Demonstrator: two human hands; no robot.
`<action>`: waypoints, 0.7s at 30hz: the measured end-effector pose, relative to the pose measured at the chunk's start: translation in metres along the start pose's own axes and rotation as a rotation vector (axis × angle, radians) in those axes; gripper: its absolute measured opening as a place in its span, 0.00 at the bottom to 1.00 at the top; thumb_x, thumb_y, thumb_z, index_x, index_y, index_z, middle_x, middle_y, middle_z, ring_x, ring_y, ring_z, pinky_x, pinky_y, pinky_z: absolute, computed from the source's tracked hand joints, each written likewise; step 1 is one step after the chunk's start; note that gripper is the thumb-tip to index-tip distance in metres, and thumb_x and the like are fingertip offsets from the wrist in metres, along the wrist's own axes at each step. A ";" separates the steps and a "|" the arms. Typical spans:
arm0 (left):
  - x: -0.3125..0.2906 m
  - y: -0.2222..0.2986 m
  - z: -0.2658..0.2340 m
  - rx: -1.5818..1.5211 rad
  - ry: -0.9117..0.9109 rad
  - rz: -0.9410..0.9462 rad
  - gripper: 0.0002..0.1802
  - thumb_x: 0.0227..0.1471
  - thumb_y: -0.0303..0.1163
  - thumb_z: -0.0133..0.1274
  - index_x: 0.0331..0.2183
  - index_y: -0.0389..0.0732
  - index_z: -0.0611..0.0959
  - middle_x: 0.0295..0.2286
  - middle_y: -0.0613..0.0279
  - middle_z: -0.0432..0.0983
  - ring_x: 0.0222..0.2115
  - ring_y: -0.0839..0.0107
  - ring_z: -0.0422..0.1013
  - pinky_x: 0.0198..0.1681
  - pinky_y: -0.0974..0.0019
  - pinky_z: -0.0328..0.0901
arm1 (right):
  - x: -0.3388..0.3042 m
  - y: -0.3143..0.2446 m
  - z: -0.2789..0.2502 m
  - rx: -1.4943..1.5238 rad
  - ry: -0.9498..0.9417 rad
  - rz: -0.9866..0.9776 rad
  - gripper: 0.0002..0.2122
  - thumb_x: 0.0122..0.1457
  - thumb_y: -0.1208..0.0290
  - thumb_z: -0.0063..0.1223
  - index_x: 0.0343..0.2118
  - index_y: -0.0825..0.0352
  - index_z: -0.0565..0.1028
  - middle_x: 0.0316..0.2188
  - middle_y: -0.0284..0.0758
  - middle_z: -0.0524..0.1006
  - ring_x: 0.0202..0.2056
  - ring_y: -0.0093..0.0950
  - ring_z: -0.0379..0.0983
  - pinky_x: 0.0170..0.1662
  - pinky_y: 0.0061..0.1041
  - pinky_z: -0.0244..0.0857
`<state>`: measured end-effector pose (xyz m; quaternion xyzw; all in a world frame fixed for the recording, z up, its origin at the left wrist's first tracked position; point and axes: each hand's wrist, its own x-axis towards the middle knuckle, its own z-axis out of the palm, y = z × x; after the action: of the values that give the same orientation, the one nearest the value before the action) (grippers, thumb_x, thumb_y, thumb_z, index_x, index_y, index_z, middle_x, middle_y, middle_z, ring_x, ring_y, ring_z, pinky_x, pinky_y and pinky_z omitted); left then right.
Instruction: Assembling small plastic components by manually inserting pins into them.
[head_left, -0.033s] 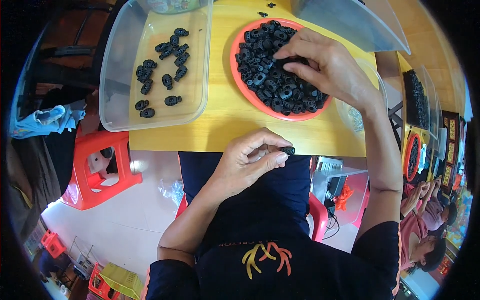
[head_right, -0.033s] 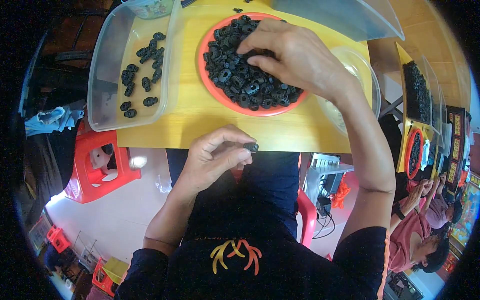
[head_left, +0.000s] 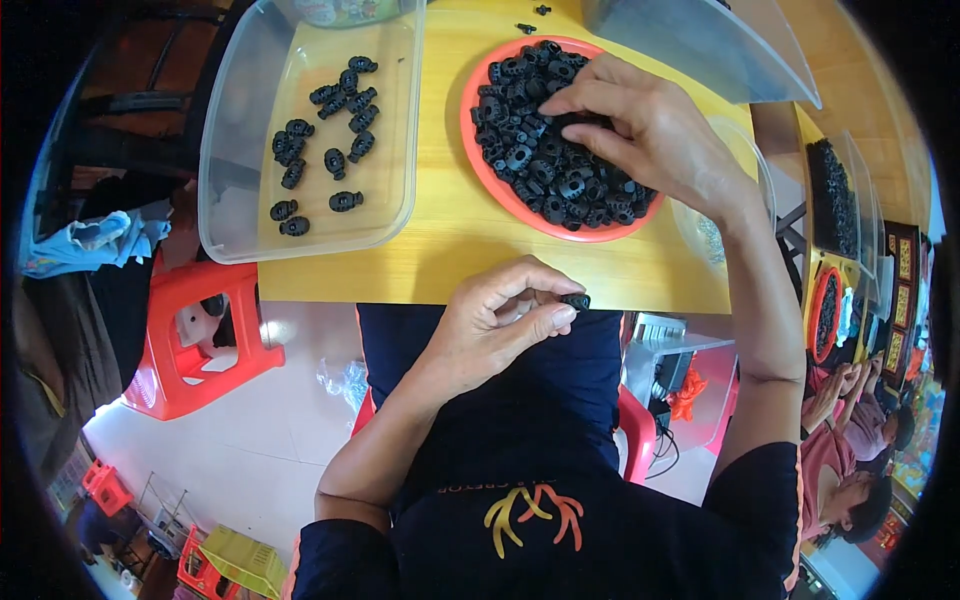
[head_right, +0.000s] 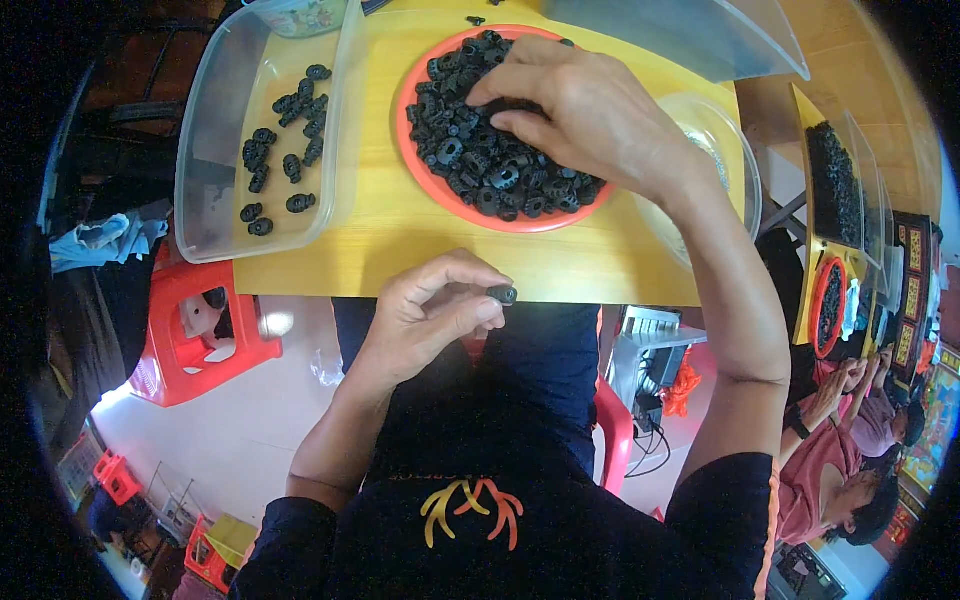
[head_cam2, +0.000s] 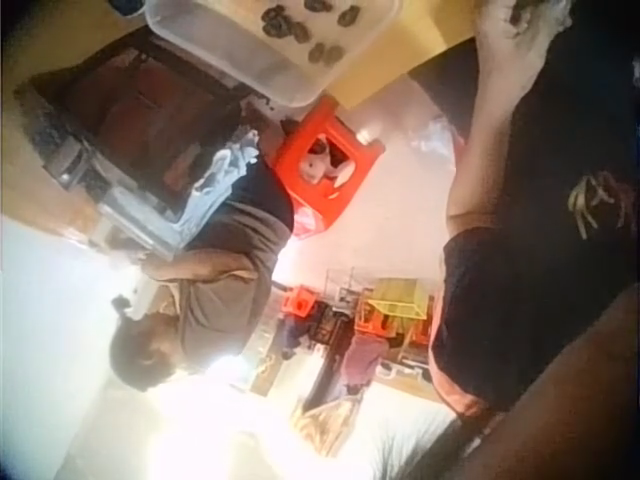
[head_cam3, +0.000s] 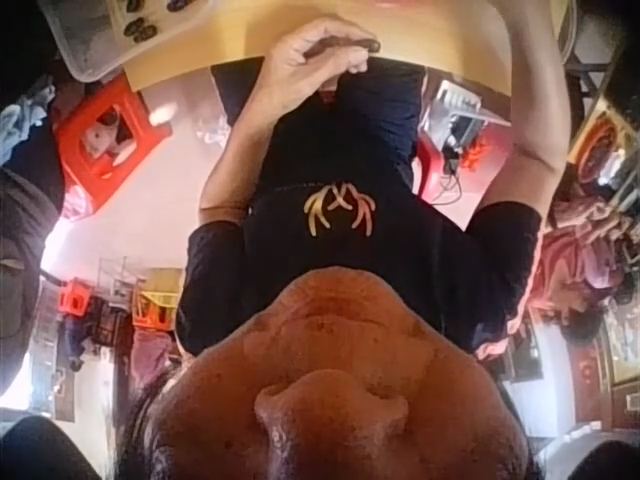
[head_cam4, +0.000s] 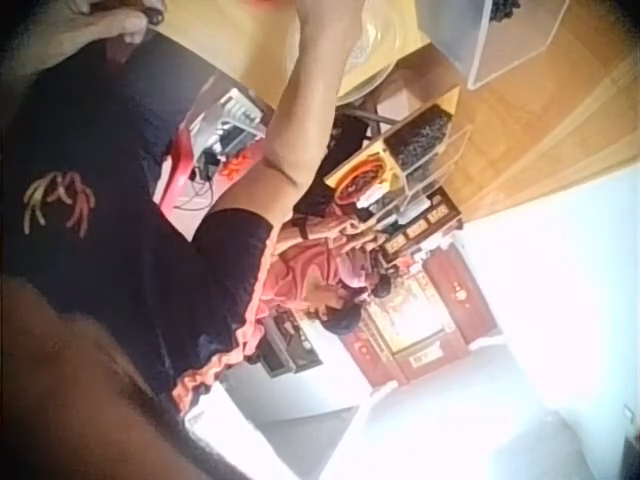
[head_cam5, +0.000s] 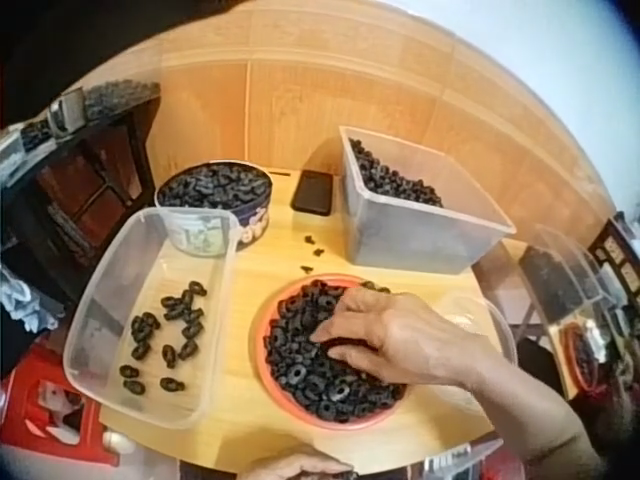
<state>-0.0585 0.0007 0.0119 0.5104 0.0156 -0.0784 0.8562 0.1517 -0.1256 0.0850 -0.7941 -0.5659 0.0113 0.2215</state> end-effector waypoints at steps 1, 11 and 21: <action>0.000 0.000 -0.001 0.000 0.001 -0.001 0.09 0.55 0.23 0.54 0.40 0.34 0.79 0.31 0.63 0.74 0.30 0.77 0.73 0.33 0.74 0.68 | 0.002 -0.001 0.003 0.002 0.000 0.000 0.08 0.51 0.72 0.57 0.36 0.64 0.78 0.31 0.37 0.74 0.35 0.40 0.73 0.39 0.36 0.67; -0.001 -0.001 0.000 -0.008 0.018 0.011 0.09 0.55 0.23 0.54 0.40 0.34 0.78 0.31 0.61 0.74 0.30 0.76 0.73 0.32 0.73 0.68 | -0.001 -0.003 0.007 0.123 0.078 0.107 0.08 0.52 0.72 0.59 0.35 0.66 0.77 0.28 0.33 0.74 0.27 0.27 0.72 0.31 0.26 0.66; -0.001 0.002 0.002 -0.220 0.107 0.104 0.11 0.55 0.26 0.53 0.41 0.35 0.78 0.33 0.55 0.77 0.28 0.74 0.72 0.33 0.71 0.67 | -0.048 -0.038 0.003 1.379 0.202 0.465 0.06 0.58 0.74 0.54 0.38 0.67 0.75 0.33 0.40 0.80 0.25 0.17 0.73 0.31 0.17 0.71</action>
<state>-0.0595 0.0003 0.0150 0.4170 0.0431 -0.0042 0.9079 0.0999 -0.1585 0.0851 -0.5709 -0.2241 0.3382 0.7138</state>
